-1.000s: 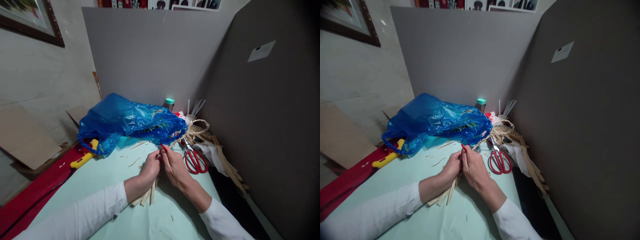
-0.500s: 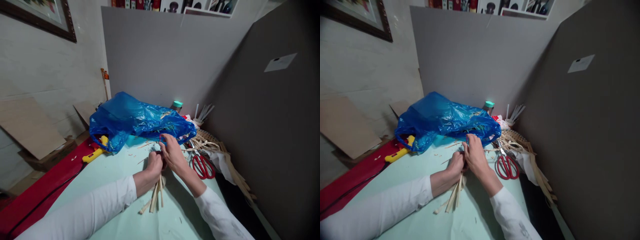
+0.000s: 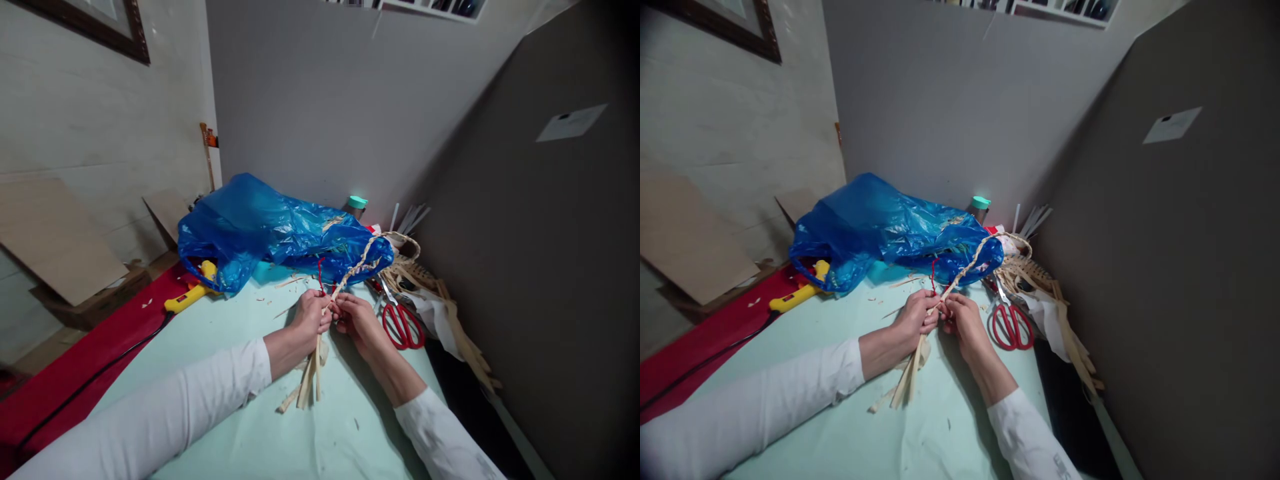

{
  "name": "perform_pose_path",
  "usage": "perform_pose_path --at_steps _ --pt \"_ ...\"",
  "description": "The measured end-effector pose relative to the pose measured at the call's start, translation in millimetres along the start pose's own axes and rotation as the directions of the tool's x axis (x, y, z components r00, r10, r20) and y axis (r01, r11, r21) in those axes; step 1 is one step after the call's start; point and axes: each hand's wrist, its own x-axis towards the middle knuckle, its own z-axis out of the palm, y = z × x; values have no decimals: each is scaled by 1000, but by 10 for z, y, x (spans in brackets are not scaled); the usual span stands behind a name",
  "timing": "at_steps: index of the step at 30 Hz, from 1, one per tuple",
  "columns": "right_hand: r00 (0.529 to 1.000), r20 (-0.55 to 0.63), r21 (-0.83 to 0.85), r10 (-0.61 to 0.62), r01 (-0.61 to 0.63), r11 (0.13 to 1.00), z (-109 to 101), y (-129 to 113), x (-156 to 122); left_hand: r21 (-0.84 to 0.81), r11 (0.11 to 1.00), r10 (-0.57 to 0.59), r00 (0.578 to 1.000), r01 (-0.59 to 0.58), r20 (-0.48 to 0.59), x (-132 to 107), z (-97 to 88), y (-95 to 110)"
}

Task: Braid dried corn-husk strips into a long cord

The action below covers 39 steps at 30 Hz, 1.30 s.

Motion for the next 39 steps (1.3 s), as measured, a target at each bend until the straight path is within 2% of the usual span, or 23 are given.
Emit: perform_pose_path --at_steps 3,6,8,16,20,23,28,30,34,39 --pt "999 -40 10 -20 20 1000 -11 -2 -14 8 1000 7 1000 -7 9 -10 -1 1" --pt "990 -99 -4 -102 102 995 -56 -20 12 24 1000 9 1000 -10 22 1 -5 -15" --pt "985 -96 0 -141 142 990 -74 -41 53 38 999 9 999 -11 44 15 -10 -28" --pt "990 129 86 -59 49 995 -86 -104 182 94 995 -41 994 32 99 36 -12 -10" --pt "984 174 127 -45 23 992 -137 -148 163 111 993 -57 992 45 110 28 -8 -12" --pt "991 126 141 -37 19 990 -138 -130 138 94 995 -41 992 29 120 17 -13 -29" --pt "995 -96 169 -26 42 985 -81 -8 86 72 997 -23 989 12 146 5 -35 -48" --pt "988 -148 175 -37 63 983 -58 4 42 72 997 -24 988 13 150 7 -44 -51" --pt "983 -161 148 -88 112 983 -17 -60 -57 74 997 -23 990 13 140 0 -47 -66" --pt "984 -149 103 -97 113 988 29 -106 -113 85 996 -33 993 24 114 -12 -34 -95"
